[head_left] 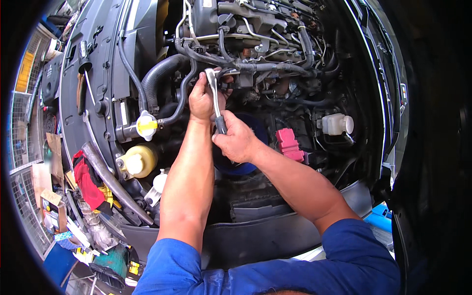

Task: The recorder is shown repairing the car's engine in an auto repair.

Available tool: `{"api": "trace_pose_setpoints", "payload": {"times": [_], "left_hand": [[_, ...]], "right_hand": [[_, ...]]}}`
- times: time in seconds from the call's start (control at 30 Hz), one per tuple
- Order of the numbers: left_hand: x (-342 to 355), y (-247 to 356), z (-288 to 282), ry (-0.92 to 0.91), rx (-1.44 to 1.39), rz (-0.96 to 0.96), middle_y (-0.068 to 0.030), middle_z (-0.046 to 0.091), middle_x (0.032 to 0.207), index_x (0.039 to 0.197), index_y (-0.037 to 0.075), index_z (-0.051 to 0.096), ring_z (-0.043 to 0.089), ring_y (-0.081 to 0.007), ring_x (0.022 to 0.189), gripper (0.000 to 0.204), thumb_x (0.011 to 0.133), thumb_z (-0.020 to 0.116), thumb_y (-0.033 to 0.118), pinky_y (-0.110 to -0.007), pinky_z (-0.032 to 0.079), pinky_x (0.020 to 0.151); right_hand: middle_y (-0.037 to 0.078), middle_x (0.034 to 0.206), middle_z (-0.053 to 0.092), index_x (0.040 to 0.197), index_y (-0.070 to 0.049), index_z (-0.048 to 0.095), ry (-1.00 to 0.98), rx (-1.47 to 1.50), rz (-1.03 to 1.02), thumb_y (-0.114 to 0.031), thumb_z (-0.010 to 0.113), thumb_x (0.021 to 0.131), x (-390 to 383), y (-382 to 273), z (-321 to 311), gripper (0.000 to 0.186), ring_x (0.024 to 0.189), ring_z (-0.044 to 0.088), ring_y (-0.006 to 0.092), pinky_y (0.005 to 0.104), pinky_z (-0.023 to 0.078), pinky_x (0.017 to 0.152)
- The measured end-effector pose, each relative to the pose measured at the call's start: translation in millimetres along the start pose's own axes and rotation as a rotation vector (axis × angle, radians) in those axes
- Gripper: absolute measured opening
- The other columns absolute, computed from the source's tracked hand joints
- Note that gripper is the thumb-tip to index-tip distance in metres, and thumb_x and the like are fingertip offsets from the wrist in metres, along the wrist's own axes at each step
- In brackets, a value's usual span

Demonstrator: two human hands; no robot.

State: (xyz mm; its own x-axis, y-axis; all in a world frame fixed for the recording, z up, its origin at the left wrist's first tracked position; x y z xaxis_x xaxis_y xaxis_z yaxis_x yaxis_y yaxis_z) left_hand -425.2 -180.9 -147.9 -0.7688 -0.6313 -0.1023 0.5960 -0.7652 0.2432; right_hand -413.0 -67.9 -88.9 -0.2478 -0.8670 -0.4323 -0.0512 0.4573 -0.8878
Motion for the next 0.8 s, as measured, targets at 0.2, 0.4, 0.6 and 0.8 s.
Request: {"api": "trace_pose_setpoints", "payload": {"times": [0.2, 0.4, 0.6, 0.8], "left_hand": [[-4, 5, -7, -0.009, -0.086, -0.114, -0.0126, 0.069, 0.113, 0.120, 0.007, 0.063, 0.065, -0.0303, 0.106, 0.045, 0.101, 0.048, 0.045, -0.050, 0.054, 0.085], [-2, 8, -8, 0.154, -0.032, -0.110, -0.0134, 0.071, 0.107, 0.113, 0.007, 0.066, 0.068, -0.0318, 0.100, 0.042, 0.098, 0.053, 0.044, -0.052, 0.054, 0.083], [-5, 9, 4, 0.112, -0.033, -0.163, -0.0141, 0.070, 0.105, 0.113, 0.009, 0.064, 0.068, -0.0312, 0.098, 0.040, 0.100, 0.050, 0.044, -0.052, 0.055, 0.081], [0, 10, 8, 0.091, 0.038, -0.121, -0.0069, 0.072, 0.104, 0.111, 0.013, 0.066, 0.068, -0.0243, 0.098, 0.036, 0.098, 0.054, 0.045, -0.047, 0.058, 0.075]], "right_hand": [[0.007, 0.073, 0.060, 0.122, -0.007, 0.054, -0.189, 0.802, 0.192, -0.019, 0.060, 0.094, -8, -39, 22, 0.030, 0.052, 0.056, 0.0163, 0.0291, 0.045, 0.047], [0.008, 0.075, 0.063, 0.123, -0.007, 0.056, -0.277, 0.775, 0.187, -0.023, 0.061, 0.096, -7, -69, 12, 0.031, 0.054, 0.060, 0.0186, 0.0310, 0.048, 0.050], [0.008, 0.076, 0.065, 0.116, -0.007, 0.058, -0.209, 0.816, 0.236, -0.027, 0.062, 0.095, -8, -73, 6, 0.029, 0.052, 0.061, 0.0172, 0.0306, 0.049, 0.047], [0.007, 0.082, 0.066, 0.119, -0.003, 0.053, -0.181, 0.030, 0.053, -0.012, 0.062, 0.093, 6, -36, 3, 0.029, 0.056, 0.063, 0.0172, 0.0290, 0.051, 0.051]]}}
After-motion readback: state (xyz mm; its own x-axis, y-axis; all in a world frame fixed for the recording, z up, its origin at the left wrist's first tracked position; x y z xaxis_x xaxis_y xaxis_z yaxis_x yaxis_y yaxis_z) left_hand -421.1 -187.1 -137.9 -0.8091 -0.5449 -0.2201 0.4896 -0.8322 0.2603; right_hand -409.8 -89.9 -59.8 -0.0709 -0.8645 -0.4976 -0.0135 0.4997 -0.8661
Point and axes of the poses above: each hand's wrist, its own x-axis towards the middle knuckle, its own z-axis out of the palm, y = z × x, the point moved 8 cm from there along x, towards the middle knuckle
